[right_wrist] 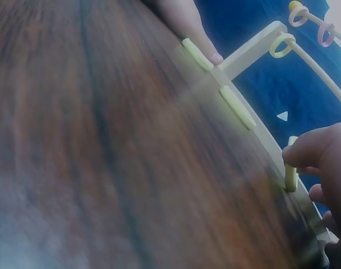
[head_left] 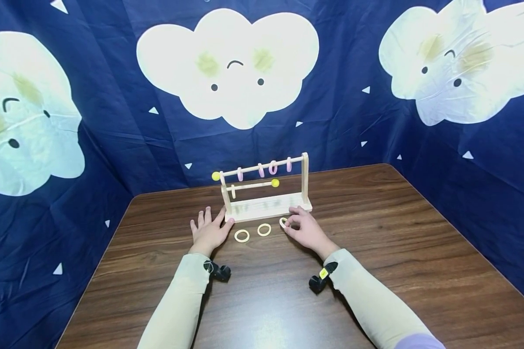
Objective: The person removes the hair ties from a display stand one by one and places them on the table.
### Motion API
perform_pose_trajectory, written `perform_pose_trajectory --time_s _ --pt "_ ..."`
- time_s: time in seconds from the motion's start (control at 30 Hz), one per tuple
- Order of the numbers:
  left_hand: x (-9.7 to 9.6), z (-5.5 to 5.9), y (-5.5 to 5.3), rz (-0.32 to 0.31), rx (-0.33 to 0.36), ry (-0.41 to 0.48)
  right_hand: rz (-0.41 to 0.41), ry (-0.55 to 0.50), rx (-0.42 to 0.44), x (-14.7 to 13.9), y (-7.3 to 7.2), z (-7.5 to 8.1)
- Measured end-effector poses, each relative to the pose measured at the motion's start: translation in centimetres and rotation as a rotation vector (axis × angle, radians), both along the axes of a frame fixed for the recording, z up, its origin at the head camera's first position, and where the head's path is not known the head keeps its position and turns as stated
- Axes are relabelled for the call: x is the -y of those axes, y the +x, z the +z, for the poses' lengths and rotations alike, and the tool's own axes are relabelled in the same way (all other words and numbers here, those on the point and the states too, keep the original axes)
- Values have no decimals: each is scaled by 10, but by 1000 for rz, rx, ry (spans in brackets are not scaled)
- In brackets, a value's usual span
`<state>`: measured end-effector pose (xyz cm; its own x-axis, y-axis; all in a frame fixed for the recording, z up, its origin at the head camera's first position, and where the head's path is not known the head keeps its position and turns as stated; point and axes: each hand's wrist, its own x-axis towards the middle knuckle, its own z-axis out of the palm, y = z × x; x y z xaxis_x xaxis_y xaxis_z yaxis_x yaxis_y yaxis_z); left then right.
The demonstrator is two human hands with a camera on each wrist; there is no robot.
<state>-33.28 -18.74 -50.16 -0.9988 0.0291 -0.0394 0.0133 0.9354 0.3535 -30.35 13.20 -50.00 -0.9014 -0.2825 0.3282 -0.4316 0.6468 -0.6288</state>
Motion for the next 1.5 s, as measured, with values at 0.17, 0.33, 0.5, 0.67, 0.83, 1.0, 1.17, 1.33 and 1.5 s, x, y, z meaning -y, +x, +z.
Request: perform_pose_trajectory --time_s 0.17,0.33,0.5,0.67,0.83,1.0,1.17,1.33,1.5 --pt "-1 2 1 3 6 -1 4 25 -23 0 0 -3" --pt "-2 1 1 8 8 -4 19 53 -34 -1 1 -4" --pt "-2 0 1 9 3 -6 38 96 -37 -1 2 -5" --pt "-2 2 2 9 5 -7 36 107 -34 0 3 -6" --pt "-1 2 1 9 1 -5 30 104 -24 0 3 -5" --pt "-1 0 1 5 1 -3 39 76 -20 2 3 2" --pt "-1 0 1 9 -7 7 33 -5 -68 12 -6 17" --pt "0 -1 0 7 -6 6 1 -69 -11 26 -15 34" --pt "1 -3 -1 5 -7 6 -19 -141 14 44 -25 42"
